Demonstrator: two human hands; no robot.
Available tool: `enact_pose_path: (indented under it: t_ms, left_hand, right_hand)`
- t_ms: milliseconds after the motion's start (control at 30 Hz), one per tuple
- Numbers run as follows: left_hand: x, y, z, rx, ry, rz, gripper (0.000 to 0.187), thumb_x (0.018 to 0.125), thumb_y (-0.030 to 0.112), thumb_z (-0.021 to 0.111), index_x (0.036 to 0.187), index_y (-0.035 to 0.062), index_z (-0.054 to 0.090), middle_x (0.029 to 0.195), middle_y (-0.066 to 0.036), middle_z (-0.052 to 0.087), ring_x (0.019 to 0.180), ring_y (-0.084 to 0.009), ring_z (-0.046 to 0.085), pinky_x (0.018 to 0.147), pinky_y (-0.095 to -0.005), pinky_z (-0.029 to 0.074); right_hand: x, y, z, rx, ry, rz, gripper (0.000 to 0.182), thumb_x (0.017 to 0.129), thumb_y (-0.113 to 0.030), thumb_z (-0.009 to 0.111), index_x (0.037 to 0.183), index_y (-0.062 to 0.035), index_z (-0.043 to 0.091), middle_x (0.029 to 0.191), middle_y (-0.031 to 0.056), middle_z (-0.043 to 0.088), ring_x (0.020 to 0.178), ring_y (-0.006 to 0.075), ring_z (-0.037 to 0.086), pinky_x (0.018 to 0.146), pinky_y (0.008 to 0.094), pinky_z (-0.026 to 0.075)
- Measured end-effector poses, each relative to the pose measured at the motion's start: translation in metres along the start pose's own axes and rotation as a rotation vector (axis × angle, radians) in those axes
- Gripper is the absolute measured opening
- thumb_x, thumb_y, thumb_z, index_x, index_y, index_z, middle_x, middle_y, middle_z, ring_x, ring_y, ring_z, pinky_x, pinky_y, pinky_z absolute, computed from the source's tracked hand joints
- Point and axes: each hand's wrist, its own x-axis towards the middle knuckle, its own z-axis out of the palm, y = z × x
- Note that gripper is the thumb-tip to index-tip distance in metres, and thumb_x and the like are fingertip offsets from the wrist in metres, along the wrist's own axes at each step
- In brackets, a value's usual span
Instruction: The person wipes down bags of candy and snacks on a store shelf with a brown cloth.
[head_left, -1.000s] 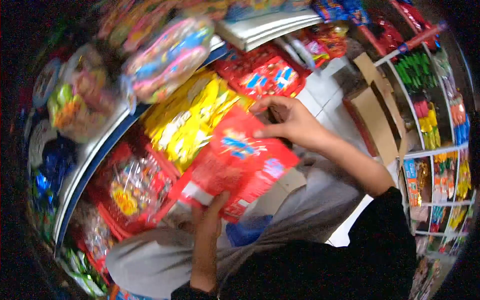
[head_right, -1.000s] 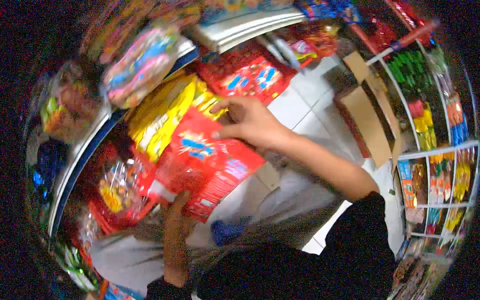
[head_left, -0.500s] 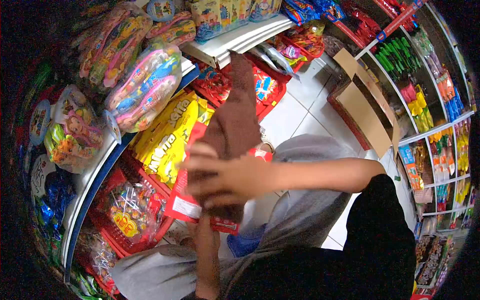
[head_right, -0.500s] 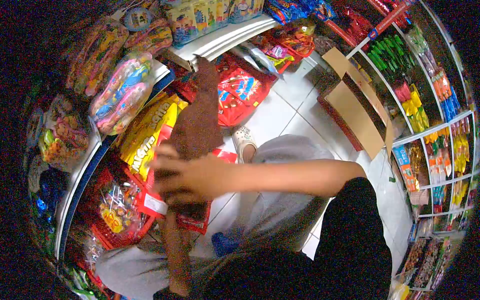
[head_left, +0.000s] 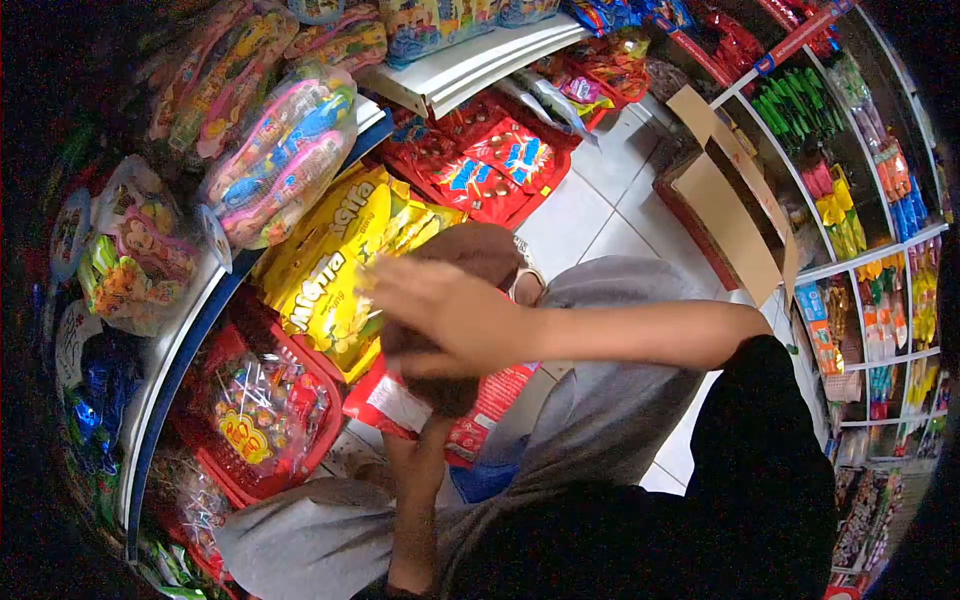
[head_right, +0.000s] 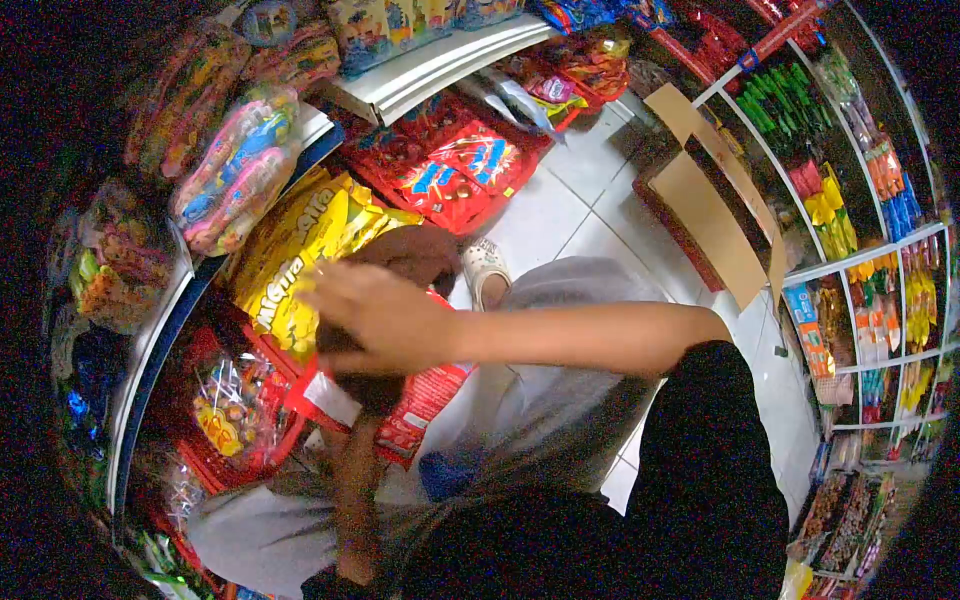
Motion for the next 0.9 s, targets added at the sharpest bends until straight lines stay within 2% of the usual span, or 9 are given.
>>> enact_pose_path:
  t_ms: [33,133,167,300,400,500,600,767,900]
  left_hand:
    - [-0.003,0.010,0.007,-0.006,0.010,-0.015,0.046,0.078,0.017,0.055,0.117,-0.0004,0.037,0.111,-0.009,0.048,0.103,-0.0195,0.047,0.088,-0.0315,0.036]
    - [-0.001,-0.010,0.002,0.143,0.054,0.041,0.048,0.079,0.017,0.054,0.119,0.0006,0.034,0.114,-0.009,0.047,0.105,-0.0196,0.046,0.088,-0.0310,0.037]
    - [0.003,-0.034,-0.005,0.221,0.073,0.074,0.049,0.079,0.018,0.053,0.121,0.0012,0.032,0.115,-0.009,0.046,0.105,-0.0196,0.045,0.088,-0.0308,0.037]
    - [0.012,-0.108,-0.029,0.541,0.137,0.205,0.055,0.082,0.021,0.051,0.126,0.0035,0.025,0.120,-0.009,0.042,0.108,-0.0198,0.044,0.088,-0.0303,0.038]
    - [0.002,-0.010,0.008,-0.045,0.088,-0.172,0.054,0.080,0.014,0.053,0.126,0.0037,0.026,0.118,-0.010,0.042,0.107,-0.0200,0.044,0.085,-0.0308,0.041]
    - [0.007,0.011,0.015,-0.428,0.079,-0.006,0.054,0.075,0.006,0.055,0.123,0.0022,0.030,0.114,-0.011,0.044,0.101,-0.0190,0.047,0.081,-0.0307,0.043]
    - [0.022,-0.007,-0.011,-0.667,0.210,0.022,0.054,0.071,0.000,0.056,0.120,0.0005,0.032,0.112,-0.012,0.046,0.099,-0.0197,0.048,0.080,-0.0330,0.044]
    - [0.017,0.012,-0.022,-0.385,0.280,0.199,0.043,0.075,0.009,0.051,0.114,-0.0033,0.038,0.108,-0.015,0.048,0.094,-0.0239,0.053,0.076,-0.0344,0.047]
    - [0.017,-0.007,-0.034,-0.444,0.201,-0.010,0.046,0.086,0.032,0.030,0.119,0.0000,0.036,0.117,-0.016,0.043,0.105,-0.0260,0.046,0.087,-0.0379,0.040]
  right_hand:
    - [0.000,0.002,0.001,-0.061,0.056,0.068,0.060,0.074,-0.033,0.056,0.122,-0.0041,0.035,0.125,0.0146,0.036,0.117,0.0328,0.033,0.094,0.0424,0.030]
    - [-0.008,-0.012,0.009,0.188,-0.230,0.184,0.052,0.078,-0.030,0.052,0.120,-0.0026,0.037,0.125,0.0149,0.037,0.117,0.0311,0.033,0.097,0.0415,0.027]
    - [-0.019,-0.014,0.024,0.075,-0.155,-0.027,0.044,0.081,-0.027,0.048,0.116,-0.0013,0.041,0.123,0.0154,0.039,0.117,0.0288,0.034,0.099,0.0397,0.026]
    - [-0.029,-0.033,0.027,0.233,-0.239,-0.304,0.039,0.082,-0.027,0.046,0.113,-0.0021,0.045,0.122,0.0159,0.040,0.117,0.0269,0.035,0.099,0.0376,0.027]
    - [-0.019,-0.019,0.025,0.256,-0.356,-0.085,0.042,0.082,-0.027,0.047,0.116,-0.0028,0.043,0.123,0.0164,0.039,0.119,0.0282,0.033,0.098,0.0377,0.027]
    - [-0.007,0.003,0.009,0.255,-0.285,0.128,0.045,0.081,-0.027,0.049,0.119,-0.0034,0.039,0.126,0.0167,0.035,0.119,0.0301,0.031,0.098,0.0382,0.027]
    - [-0.015,-0.006,0.015,0.129,-0.118,0.059,0.048,0.081,-0.025,0.050,0.121,-0.0023,0.036,0.128,0.0178,0.031,0.119,0.0321,0.031,0.098,0.0388,0.027]
    - [-0.020,-0.038,0.005,0.077,-0.143,-0.236,0.055,0.076,-0.027,0.054,0.122,-0.0035,0.035,0.132,0.0165,0.027,0.122,0.0300,0.027,0.097,0.0399,0.028]
    - [-0.023,-0.041,0.004,0.090,-0.219,-0.335,0.050,0.076,-0.032,0.053,0.119,-0.0104,0.041,0.133,0.0119,0.028,0.122,0.0304,0.027,0.095,0.0425,0.030]
